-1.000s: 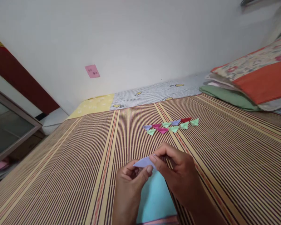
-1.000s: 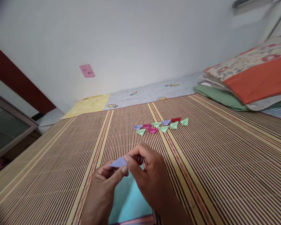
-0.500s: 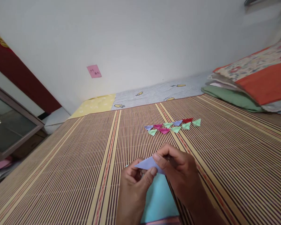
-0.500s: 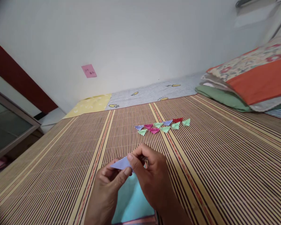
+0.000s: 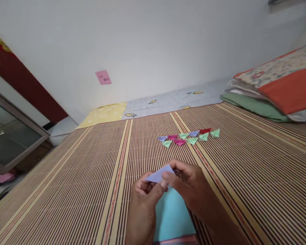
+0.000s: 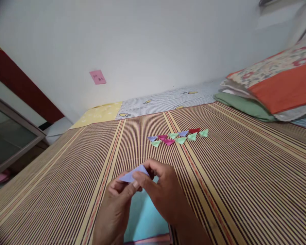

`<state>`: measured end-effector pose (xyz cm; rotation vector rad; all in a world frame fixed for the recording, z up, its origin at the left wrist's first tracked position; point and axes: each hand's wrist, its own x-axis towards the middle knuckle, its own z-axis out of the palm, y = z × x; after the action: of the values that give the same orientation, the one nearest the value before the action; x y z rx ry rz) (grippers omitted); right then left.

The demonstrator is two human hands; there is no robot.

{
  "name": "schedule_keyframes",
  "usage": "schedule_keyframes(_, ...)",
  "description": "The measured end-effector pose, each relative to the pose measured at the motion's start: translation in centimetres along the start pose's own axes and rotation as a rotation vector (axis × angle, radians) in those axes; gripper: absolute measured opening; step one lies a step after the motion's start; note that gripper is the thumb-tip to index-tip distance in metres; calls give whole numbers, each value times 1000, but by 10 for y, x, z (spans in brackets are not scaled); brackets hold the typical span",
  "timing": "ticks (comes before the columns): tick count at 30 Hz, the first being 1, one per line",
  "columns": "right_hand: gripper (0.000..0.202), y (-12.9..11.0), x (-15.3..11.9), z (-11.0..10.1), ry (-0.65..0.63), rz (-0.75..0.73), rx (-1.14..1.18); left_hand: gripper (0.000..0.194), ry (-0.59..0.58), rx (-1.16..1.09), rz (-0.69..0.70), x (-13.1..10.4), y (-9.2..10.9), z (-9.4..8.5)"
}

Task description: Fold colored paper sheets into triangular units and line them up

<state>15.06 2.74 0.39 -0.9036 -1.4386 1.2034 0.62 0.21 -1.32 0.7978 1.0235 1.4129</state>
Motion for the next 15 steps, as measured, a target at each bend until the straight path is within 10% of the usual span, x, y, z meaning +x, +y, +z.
schedule_keyframes(8, 36, 6, -1, 0, 37, 28, 9, 20, -209, 115, -35, -1, 2, -15)
schedule_keyframes(15, 39, 14, 4, -6, 106, 78, 78, 13, -158, 82, 14, -1, 2, -8)
